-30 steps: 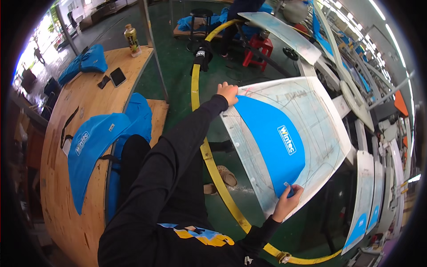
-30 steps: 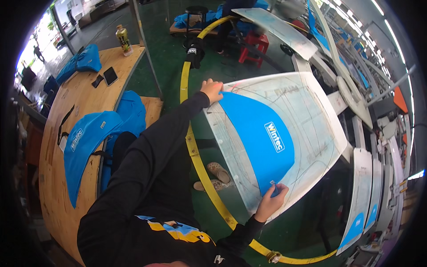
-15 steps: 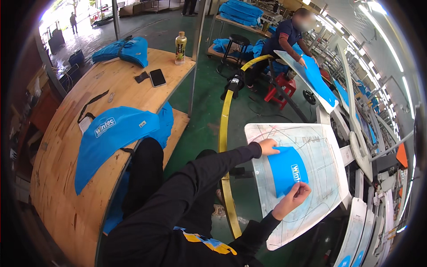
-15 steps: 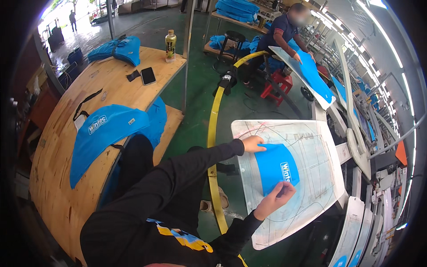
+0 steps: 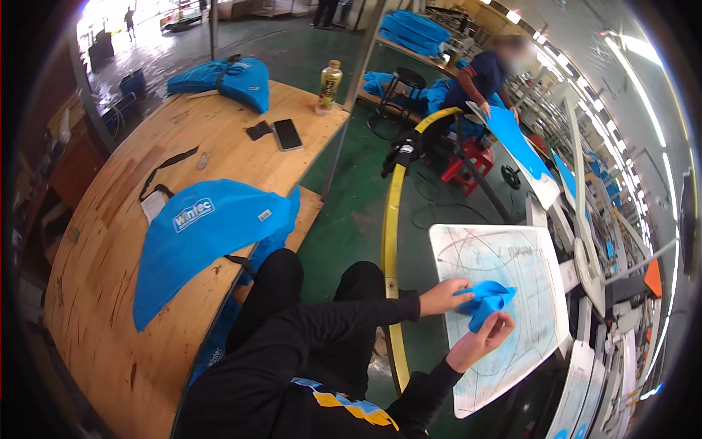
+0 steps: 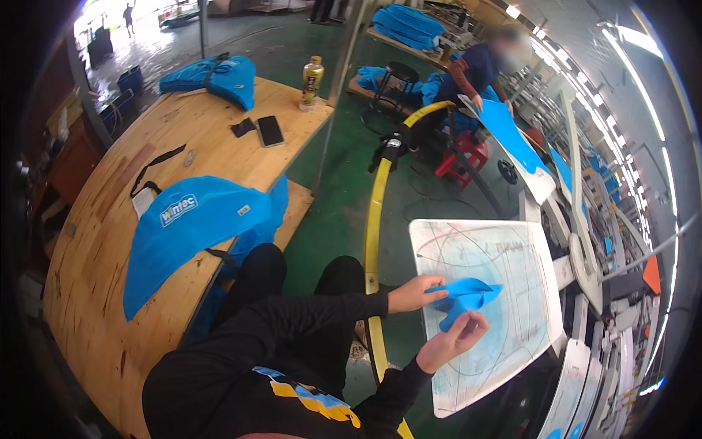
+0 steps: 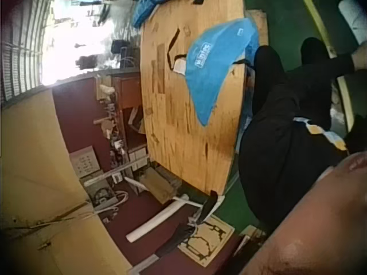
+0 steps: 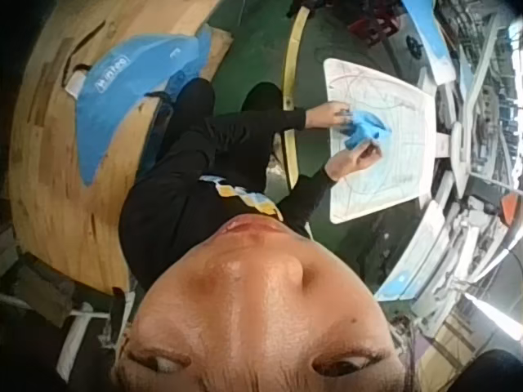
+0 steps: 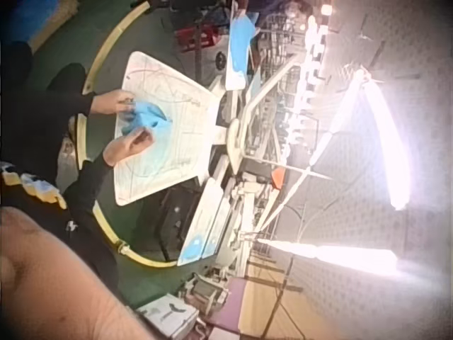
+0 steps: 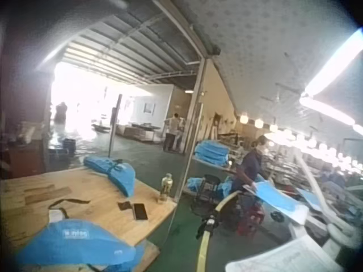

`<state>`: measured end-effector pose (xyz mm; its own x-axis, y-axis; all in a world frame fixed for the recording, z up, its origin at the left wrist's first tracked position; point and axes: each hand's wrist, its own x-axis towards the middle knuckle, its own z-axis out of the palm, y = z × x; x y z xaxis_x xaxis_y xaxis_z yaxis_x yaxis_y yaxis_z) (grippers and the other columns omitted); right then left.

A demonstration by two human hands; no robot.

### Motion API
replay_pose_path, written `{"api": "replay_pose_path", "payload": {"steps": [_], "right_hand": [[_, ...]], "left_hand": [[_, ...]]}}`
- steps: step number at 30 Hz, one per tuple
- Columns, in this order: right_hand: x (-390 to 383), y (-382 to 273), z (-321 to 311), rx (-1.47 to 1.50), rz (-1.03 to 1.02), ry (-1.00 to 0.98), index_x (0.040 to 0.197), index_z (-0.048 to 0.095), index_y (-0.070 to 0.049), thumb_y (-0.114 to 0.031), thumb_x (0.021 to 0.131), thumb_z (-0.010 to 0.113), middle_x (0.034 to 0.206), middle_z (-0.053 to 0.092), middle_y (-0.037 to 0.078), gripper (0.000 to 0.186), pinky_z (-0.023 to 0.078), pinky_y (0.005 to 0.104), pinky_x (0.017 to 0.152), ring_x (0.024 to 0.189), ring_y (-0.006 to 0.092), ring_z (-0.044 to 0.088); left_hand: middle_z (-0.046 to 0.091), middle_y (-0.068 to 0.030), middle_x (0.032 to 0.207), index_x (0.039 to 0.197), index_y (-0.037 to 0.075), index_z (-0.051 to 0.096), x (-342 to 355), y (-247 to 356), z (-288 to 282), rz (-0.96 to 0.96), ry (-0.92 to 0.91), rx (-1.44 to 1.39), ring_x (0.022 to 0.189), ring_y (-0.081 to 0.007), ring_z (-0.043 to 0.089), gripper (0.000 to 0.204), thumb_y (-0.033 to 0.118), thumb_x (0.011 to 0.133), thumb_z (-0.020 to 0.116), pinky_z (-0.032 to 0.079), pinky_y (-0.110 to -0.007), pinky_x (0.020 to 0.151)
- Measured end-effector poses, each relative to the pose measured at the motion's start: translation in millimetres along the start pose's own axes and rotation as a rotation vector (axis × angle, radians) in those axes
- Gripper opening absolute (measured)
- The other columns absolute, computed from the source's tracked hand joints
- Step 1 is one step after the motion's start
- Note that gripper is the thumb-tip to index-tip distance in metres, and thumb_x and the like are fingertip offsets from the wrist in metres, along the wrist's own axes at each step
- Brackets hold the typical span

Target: Preparing and placing fabric components onto a circular industrial carousel for further processing or drying.

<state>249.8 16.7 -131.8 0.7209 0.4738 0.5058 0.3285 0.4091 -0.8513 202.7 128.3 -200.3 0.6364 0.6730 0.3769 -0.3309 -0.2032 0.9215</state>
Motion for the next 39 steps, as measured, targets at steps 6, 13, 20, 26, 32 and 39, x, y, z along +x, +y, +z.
{"api": "replay_pose_path", "payload": {"steps": [6, 13, 20, 26, 32, 39], "right_hand": [[-63, -26, 45, 0.257, 0.042, -0.388, 0.101, 0.047, -0.007, -0.011, 0.093, 0.057, 0.093, 0.048, 0.005, 0.013, 0.038, 0.0285, 0.084, 0.087, 0.0142, 0.048], [-85, -7, 69, 0.245, 0.152, -0.347, 0.100, 0.046, -0.009, -0.014, 0.093, 0.056, 0.088, 0.046, 0.004, 0.014, 0.039, 0.0270, 0.076, 0.081, 0.0137, 0.047], [-74, 45, 39, 0.962, 0.310, -0.689, 0.130, 0.044, -0.002, -0.020, 0.100, 0.043, 0.120, 0.048, 0.012, 0.035, 0.044, 0.0324, 0.090, 0.101, 0.0213, 0.053], [-67, 13, 134, 0.476, 0.449, -0.584, 0.116, 0.050, -0.005, -0.018, 0.096, 0.053, 0.100, 0.053, 0.004, 0.024, 0.047, 0.0275, 0.078, 0.091, 0.0137, 0.055], [-78, 9, 283, 0.663, 0.202, -0.721, 0.104, 0.055, -0.005, -0.006, 0.095, 0.055, 0.103, 0.054, 0.002, 0.009, 0.040, 0.0221, 0.084, 0.095, 0.0082, 0.051], [-91, 38, 350, 0.703, 0.125, -0.782, 0.104, 0.059, -0.005, -0.007, 0.094, 0.058, 0.098, 0.058, 0.000, 0.010, 0.040, 0.0209, 0.082, 0.091, 0.0064, 0.052]], "left_hand": [[0.057, 0.0018, 0.085, 0.100, 0.002, 0.060, -84, 55, -112, -0.056, 0.046, -0.068, 0.082, -0.0052, 0.050, 0.026, 0.027, 0.095, 0.059, 0.043, -0.023, 0.072], [0.061, -0.0045, 0.097, 0.111, 0.001, 0.060, -281, 151, -226, -0.338, 0.569, 0.271, 0.094, -0.0125, 0.056, 0.026, 0.021, 0.093, 0.061, 0.044, -0.026, 0.082], [0.060, -0.0081, 0.117, 0.128, 0.005, 0.050, -494, 216, -203, -0.080, 1.230, -0.190, 0.108, -0.0181, 0.056, 0.034, 0.018, 0.097, 0.053, 0.045, -0.034, 0.093], [0.055, -0.0072, 0.124, 0.129, 0.007, 0.050, -536, 235, -203, 0.036, 1.347, -0.204, 0.118, -0.0196, 0.050, 0.034, 0.026, 0.101, 0.047, 0.039, -0.039, 0.101], [0.054, -0.0065, 0.123, 0.124, 0.006, 0.052, -523, 248, -262, 0.332, 1.435, -0.089, 0.117, -0.0184, 0.049, 0.032, 0.027, 0.100, 0.051, 0.035, -0.036, 0.104], [0.052, -0.0076, 0.121, 0.123, -0.002, 0.050, -545, 236, -278, 0.334, 1.613, 0.017, 0.108, -0.0191, 0.052, 0.037, 0.024, 0.098, 0.055, 0.040, -0.037, 0.102]]}}
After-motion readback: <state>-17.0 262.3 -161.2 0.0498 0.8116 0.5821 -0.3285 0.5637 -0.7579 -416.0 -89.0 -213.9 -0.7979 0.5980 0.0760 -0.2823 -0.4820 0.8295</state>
